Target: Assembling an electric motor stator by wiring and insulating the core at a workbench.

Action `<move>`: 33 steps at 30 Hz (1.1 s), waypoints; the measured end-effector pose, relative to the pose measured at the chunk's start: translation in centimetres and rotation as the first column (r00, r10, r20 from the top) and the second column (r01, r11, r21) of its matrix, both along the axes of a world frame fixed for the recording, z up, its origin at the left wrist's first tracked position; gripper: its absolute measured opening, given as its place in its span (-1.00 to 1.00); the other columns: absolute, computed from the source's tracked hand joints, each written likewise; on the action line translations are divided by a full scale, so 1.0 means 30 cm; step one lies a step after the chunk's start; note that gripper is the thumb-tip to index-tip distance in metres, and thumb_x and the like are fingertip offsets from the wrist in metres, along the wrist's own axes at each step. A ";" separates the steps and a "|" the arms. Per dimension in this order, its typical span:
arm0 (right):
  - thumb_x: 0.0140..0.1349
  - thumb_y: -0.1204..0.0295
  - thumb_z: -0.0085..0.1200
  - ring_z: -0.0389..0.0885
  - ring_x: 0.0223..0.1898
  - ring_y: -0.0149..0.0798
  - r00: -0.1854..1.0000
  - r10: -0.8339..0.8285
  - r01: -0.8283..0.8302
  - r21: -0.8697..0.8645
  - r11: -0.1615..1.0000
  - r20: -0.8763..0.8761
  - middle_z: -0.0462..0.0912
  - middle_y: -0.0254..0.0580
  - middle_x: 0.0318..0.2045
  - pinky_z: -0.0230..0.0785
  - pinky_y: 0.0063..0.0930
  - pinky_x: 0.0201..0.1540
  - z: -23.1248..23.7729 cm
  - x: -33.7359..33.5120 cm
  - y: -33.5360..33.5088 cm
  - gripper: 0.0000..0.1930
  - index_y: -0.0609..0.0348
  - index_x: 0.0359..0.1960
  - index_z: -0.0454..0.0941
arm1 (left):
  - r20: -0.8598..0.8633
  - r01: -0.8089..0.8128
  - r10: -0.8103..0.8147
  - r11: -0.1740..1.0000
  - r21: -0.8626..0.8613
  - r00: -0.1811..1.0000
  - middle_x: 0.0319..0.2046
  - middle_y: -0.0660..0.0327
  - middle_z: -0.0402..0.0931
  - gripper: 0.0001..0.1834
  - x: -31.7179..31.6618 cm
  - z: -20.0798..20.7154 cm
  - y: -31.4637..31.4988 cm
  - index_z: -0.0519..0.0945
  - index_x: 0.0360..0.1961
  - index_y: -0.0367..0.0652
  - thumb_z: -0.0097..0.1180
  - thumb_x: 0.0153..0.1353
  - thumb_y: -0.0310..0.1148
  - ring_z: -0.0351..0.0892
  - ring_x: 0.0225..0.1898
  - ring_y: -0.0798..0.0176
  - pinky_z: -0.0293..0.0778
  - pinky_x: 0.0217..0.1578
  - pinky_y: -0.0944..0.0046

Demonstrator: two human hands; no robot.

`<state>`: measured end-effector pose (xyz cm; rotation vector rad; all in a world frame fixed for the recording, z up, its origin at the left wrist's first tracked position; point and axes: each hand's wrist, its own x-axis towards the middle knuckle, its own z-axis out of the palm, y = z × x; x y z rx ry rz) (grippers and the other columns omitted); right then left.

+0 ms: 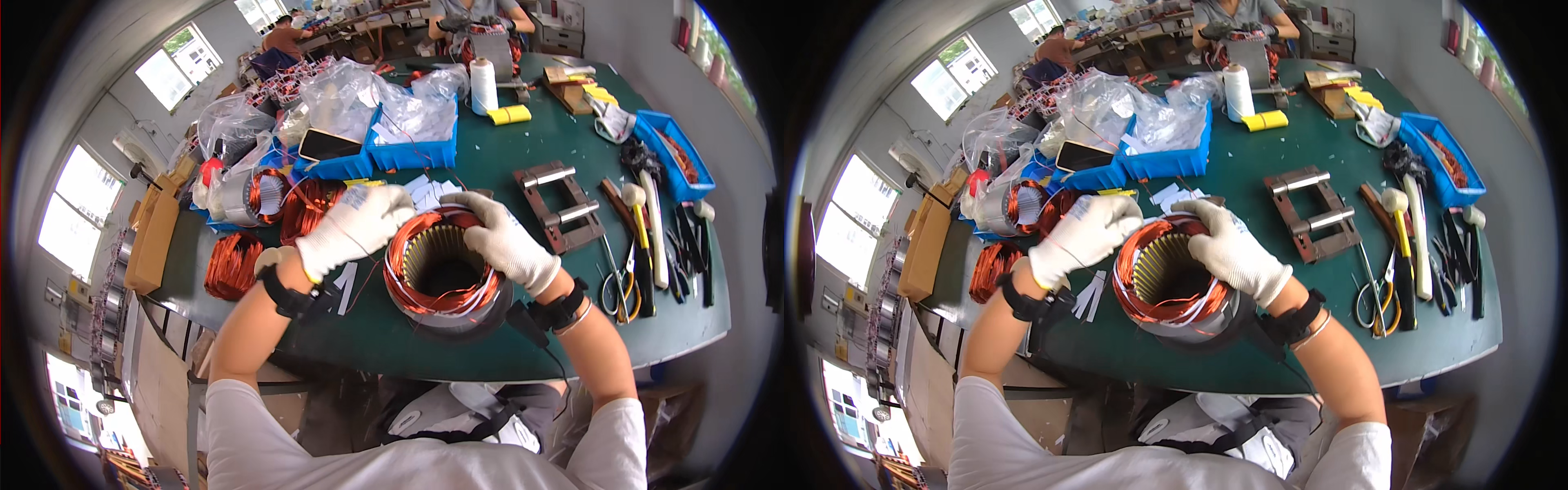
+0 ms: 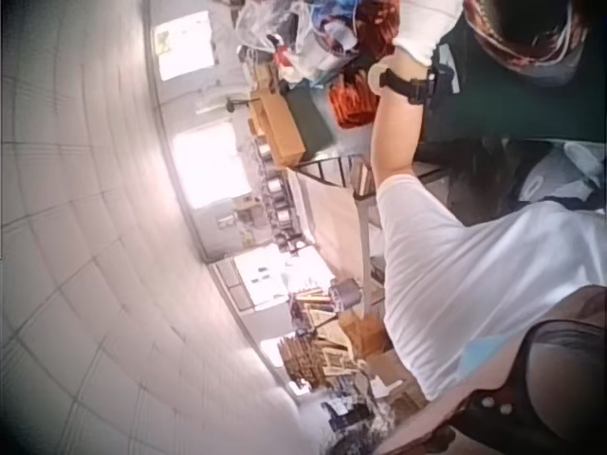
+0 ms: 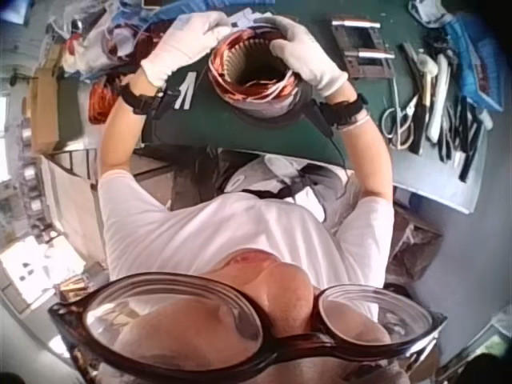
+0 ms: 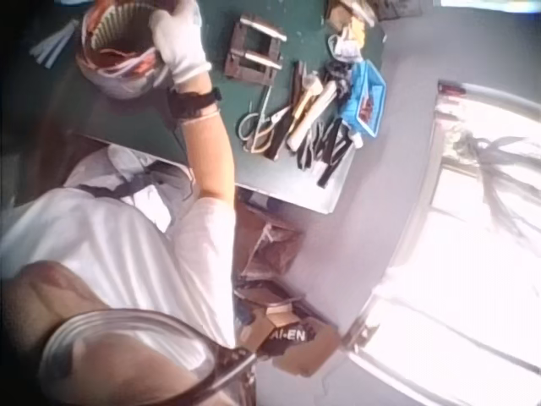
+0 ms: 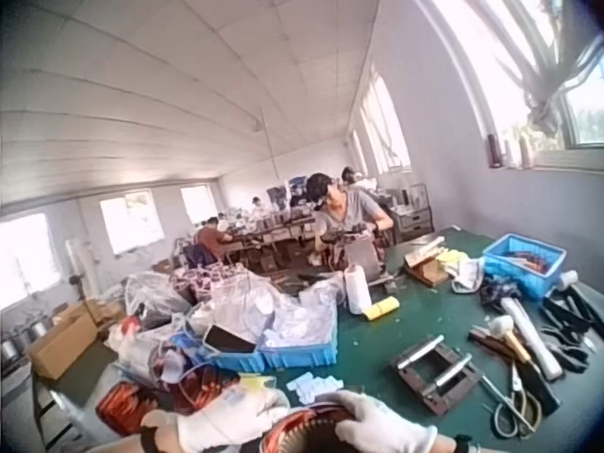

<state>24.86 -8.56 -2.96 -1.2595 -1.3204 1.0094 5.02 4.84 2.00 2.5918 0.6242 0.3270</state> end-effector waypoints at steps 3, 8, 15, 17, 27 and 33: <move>-0.07 0.62 -0.18 0.54 -0.05 -0.31 1.000 0.004 -0.004 0.003 1.000 0.020 0.57 -0.07 -0.06 0.39 -0.49 0.10 -0.017 0.002 0.005 -0.37 0.40 0.18 0.38 | 0.095 -0.095 0.085 0.991 0.097 0.992 -0.42 -0.03 0.59 -0.74 0.021 -0.068 -0.033 0.60 -0.26 -0.27 0.08 0.29 -0.26 0.61 -0.36 -0.07 0.48 -0.31 0.11; -0.04 0.53 -0.11 0.57 0.01 -0.08 1.000 -0.011 0.010 0.038 0.999 0.024 0.60 0.11 -0.03 0.33 -0.37 0.16 -0.007 -0.019 -0.002 -0.42 0.42 0.12 0.44 | -0.115 0.064 -0.035 0.965 0.255 0.993 -0.31 -0.04 0.60 -0.72 0.002 0.003 0.012 0.56 -0.18 -0.22 0.02 0.32 -0.21 0.62 -0.22 -0.08 0.49 -0.21 0.06; -0.08 0.60 -0.16 0.51 0.04 -0.26 0.999 -0.018 0.020 0.040 0.999 -0.040 0.56 -0.02 0.00 0.30 -0.46 0.19 -0.020 -0.002 -0.004 -0.37 0.44 0.17 0.39 | 0.152 -0.064 0.050 0.994 0.089 0.987 -0.35 -0.03 0.61 -0.79 -0.021 -0.064 -0.043 0.60 -0.22 -0.27 0.08 0.29 -0.33 0.64 -0.31 -0.01 0.50 -0.26 0.16; -0.08 0.60 -0.16 0.52 0.02 -0.26 1.000 -0.025 0.025 0.058 0.998 0.000 0.56 -0.02 -0.01 0.32 -0.47 0.17 -0.025 0.006 0.007 -0.38 0.44 0.16 0.40 | 0.252 -0.074 0.080 0.997 -0.033 0.964 -0.39 0.01 0.61 -0.79 -0.028 -0.086 -0.056 0.62 -0.22 -0.29 0.08 0.30 -0.34 0.65 -0.35 0.12 0.50 -0.27 0.22; -0.01 0.50 -0.09 0.59 -0.03 -0.08 1.000 -0.005 0.008 0.090 0.996 -0.025 0.62 0.09 -0.11 0.35 -0.38 0.11 -0.047 0.014 0.010 -0.46 0.37 0.09 0.47 | -0.186 -0.096 0.039 0.947 -0.306 0.982 -0.40 0.14 0.55 -0.75 0.036 0.043 -0.018 0.58 -0.26 -0.33 0.07 0.32 -0.31 0.51 -0.34 0.38 0.45 -0.27 0.29; 0.00 0.52 -0.11 0.60 -0.03 -0.11 0.998 -0.048 0.051 0.094 0.994 -0.035 0.63 0.09 -0.12 0.36 -0.38 0.11 -0.026 -0.012 0.005 -0.47 0.41 0.09 0.47 | 0.086 -0.142 0.152 0.983 -0.117 0.985 -0.45 0.16 0.53 -0.77 0.014 -0.057 -0.034 0.57 -0.28 -0.32 0.08 0.29 -0.32 0.49 -0.37 0.35 0.43 -0.25 0.28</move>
